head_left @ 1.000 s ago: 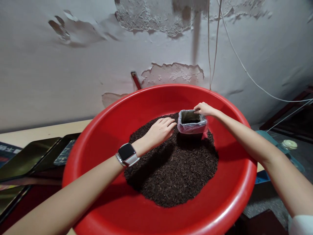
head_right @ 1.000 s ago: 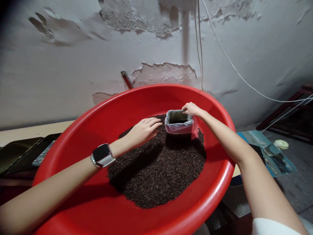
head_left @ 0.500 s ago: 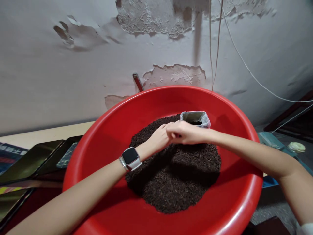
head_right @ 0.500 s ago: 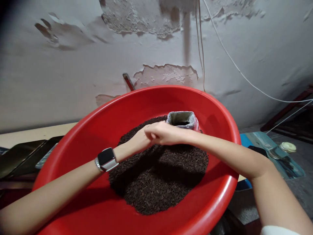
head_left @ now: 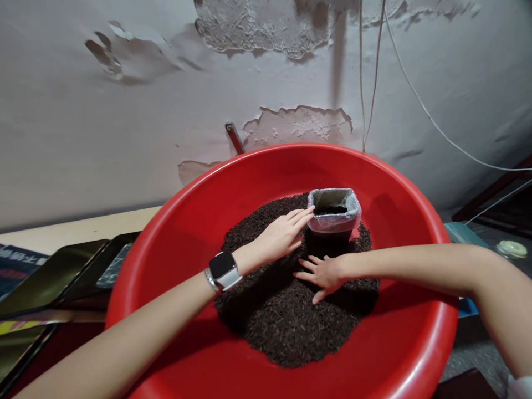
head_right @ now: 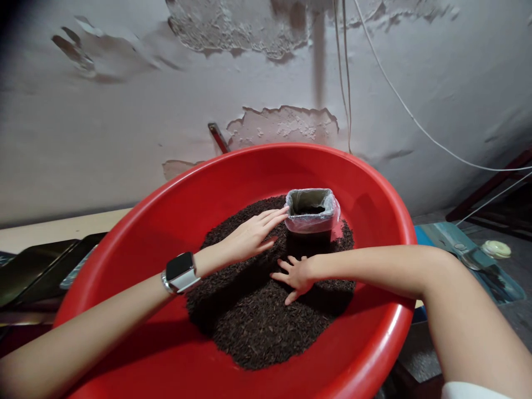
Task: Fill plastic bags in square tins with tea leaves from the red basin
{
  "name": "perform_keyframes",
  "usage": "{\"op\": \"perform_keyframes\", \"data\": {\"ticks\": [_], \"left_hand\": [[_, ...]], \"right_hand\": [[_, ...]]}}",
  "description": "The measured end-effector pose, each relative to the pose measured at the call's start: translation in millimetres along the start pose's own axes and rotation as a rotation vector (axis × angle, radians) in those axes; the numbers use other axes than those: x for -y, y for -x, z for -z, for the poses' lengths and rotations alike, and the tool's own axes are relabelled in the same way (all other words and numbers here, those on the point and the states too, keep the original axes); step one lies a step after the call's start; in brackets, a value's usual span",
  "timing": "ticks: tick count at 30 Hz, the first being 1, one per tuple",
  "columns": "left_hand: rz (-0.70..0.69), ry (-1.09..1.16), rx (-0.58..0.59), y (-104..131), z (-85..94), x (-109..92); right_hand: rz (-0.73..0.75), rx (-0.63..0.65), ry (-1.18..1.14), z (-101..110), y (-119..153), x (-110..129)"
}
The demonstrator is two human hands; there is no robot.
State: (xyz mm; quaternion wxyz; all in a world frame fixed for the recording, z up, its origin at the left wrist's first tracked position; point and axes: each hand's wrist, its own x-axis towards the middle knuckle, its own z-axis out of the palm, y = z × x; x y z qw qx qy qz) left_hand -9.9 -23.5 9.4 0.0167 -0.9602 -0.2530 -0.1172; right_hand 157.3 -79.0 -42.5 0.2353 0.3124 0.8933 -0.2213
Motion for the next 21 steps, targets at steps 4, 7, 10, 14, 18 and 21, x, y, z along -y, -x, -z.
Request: {"op": "perform_keyframes", "data": {"ticks": [4, 7, 10, 14, 18, 21], "left_hand": [[0.02, 0.024, 0.007, -2, 2.8, -3], [0.043, 0.013, 0.03, -5, 7.0, -9], [0.045, -0.021, 0.074, -7, 9.8, -19], [-0.039, -0.082, 0.109, -8, 10.4, -29], [-0.149, -0.125, 0.097, -6, 12.5, -33], [-0.187, -0.127, 0.082, -4, 13.6, -35]], "right_hand": [[-0.007, -0.031, 0.036, -11, -3, 3], [0.019, -0.114, 0.093, -16, -5, 4], [0.051, -0.186, 0.138, -21, -6, 1], [0.29, -0.36, 0.253, -27, -7, -2], [0.453, -0.387, 0.221, -32, -3, 3], [0.503, -0.337, 0.15, -36, 1, 7]]}}
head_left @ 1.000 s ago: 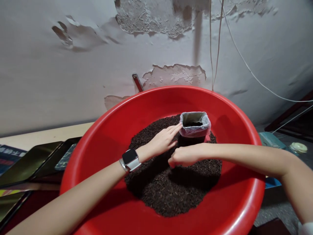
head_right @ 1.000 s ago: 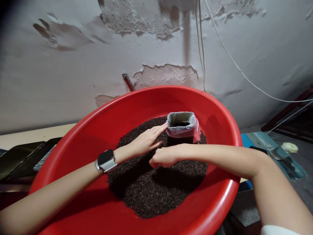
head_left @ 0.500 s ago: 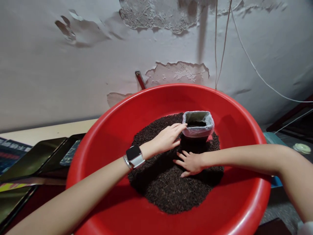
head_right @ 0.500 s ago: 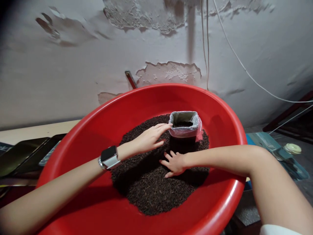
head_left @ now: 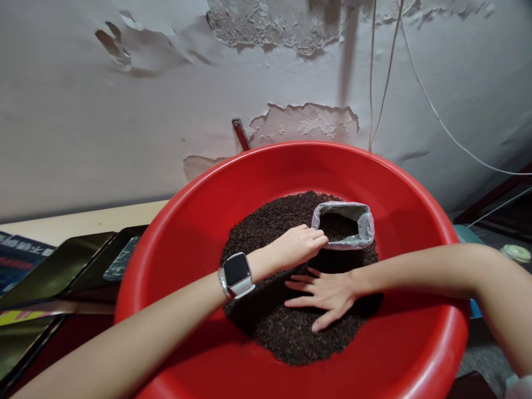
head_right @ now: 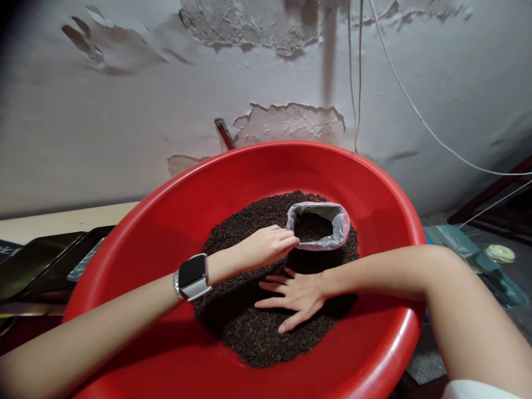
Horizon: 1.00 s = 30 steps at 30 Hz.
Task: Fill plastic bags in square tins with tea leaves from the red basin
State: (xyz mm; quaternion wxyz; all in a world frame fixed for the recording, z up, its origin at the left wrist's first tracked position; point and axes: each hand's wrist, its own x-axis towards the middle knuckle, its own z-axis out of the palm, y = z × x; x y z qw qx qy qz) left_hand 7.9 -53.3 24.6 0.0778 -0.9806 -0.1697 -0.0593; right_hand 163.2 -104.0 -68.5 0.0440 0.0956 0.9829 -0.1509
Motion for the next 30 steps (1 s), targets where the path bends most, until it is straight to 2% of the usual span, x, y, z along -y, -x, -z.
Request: {"op": "perform_keyframes", "data": {"ticks": [4, 13, 19, 24, 30], "left_hand": [[-0.013, 0.008, -0.005, 0, -1.1, -2], [-0.022, 0.008, 0.022, 1, -3.8, -3], [-0.026, 0.003, -0.001, 2, -5.4, -3], [-0.03, 0.014, -0.001, 2, -4.5, -3], [-0.032, 0.03, -0.013, 2, -6.1, -2]], "right_hand": [[0.04, -0.019, 0.033, -4, 1, 4], [0.017, -0.089, 0.236, -10, -5, 3], [-0.005, -0.044, 0.178, 0, -8, 4], [-0.09, 0.026, 0.048, 1, -3, 8], [-0.086, -0.011, 0.164, -8, -6, 8]]}}
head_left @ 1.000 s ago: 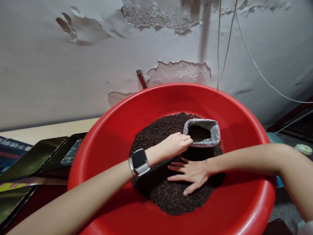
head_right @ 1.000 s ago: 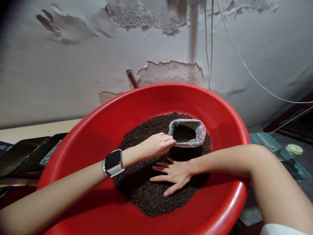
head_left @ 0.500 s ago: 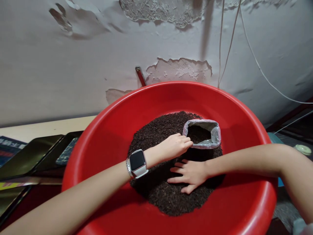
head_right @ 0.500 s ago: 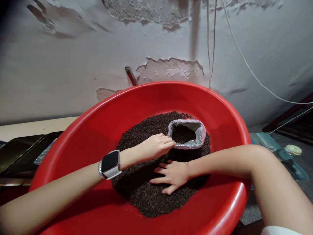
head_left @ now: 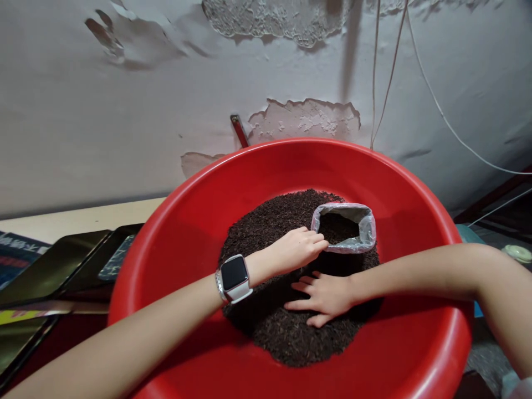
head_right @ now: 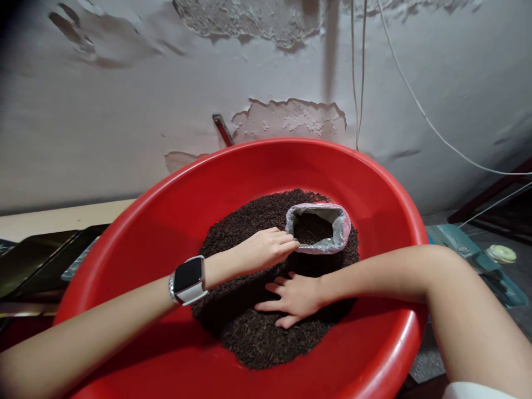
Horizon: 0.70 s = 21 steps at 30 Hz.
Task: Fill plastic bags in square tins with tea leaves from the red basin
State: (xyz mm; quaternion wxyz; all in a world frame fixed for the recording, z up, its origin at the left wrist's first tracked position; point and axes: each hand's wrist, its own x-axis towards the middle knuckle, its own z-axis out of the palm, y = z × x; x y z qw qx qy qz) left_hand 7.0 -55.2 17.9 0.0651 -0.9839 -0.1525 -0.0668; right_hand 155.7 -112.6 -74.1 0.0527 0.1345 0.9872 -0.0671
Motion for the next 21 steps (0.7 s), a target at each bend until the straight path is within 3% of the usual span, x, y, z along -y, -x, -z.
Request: {"op": "perform_keyframes", "data": {"ticks": [8, 21], "left_hand": [[0.0, -0.007, 0.001, -0.6, 0.4, 0.2], [-0.002, -0.013, 0.017, -1.4, 0.7, -0.2]], "right_hand": [[0.016, -0.032, 0.132, 0.3, -3.4, -4.3], [-0.013, 0.023, 0.078, 3.7, -2.6, -5.9]]}}
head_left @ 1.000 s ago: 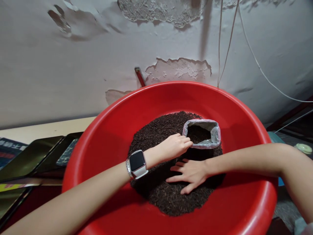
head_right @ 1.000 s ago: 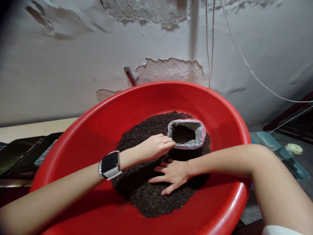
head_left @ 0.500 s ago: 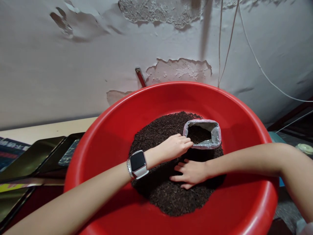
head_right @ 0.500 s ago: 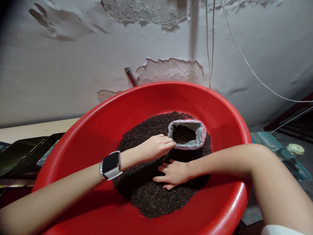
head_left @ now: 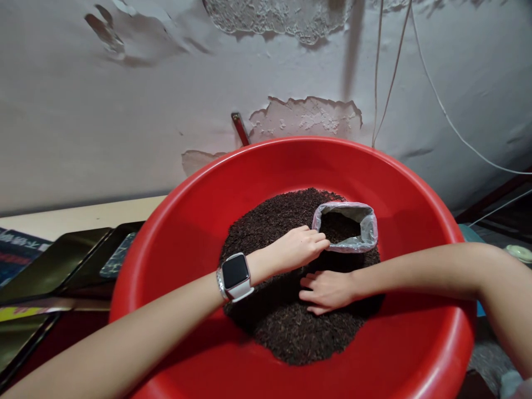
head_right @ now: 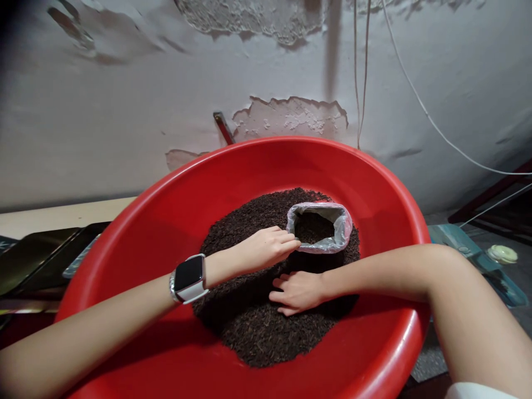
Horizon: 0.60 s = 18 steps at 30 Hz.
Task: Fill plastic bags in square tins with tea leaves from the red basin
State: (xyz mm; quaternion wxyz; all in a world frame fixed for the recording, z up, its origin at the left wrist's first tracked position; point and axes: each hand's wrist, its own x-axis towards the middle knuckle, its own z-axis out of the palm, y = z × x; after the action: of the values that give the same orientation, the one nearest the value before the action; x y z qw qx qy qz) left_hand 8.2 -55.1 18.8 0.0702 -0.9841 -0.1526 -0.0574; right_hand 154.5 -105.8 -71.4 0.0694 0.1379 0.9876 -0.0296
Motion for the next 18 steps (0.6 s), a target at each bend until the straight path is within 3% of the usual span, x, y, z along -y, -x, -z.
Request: {"op": "perform_keyframes", "data": {"ticks": [7, 11, 18], "left_hand": [[0.002, -0.022, 0.01, 1, -0.7, 0], [-0.001, -0.017, 0.011, 0, -0.5, 0], [0.086, -0.017, 0.057, 0, 1.0, 5]], "right_hand": [[-0.14, 0.106, -0.059, 7, -2, 4], [-0.149, 0.171, -0.054, 18, -6, 4], [-0.087, 0.07, 0.038, 70, -14, 2]]}}
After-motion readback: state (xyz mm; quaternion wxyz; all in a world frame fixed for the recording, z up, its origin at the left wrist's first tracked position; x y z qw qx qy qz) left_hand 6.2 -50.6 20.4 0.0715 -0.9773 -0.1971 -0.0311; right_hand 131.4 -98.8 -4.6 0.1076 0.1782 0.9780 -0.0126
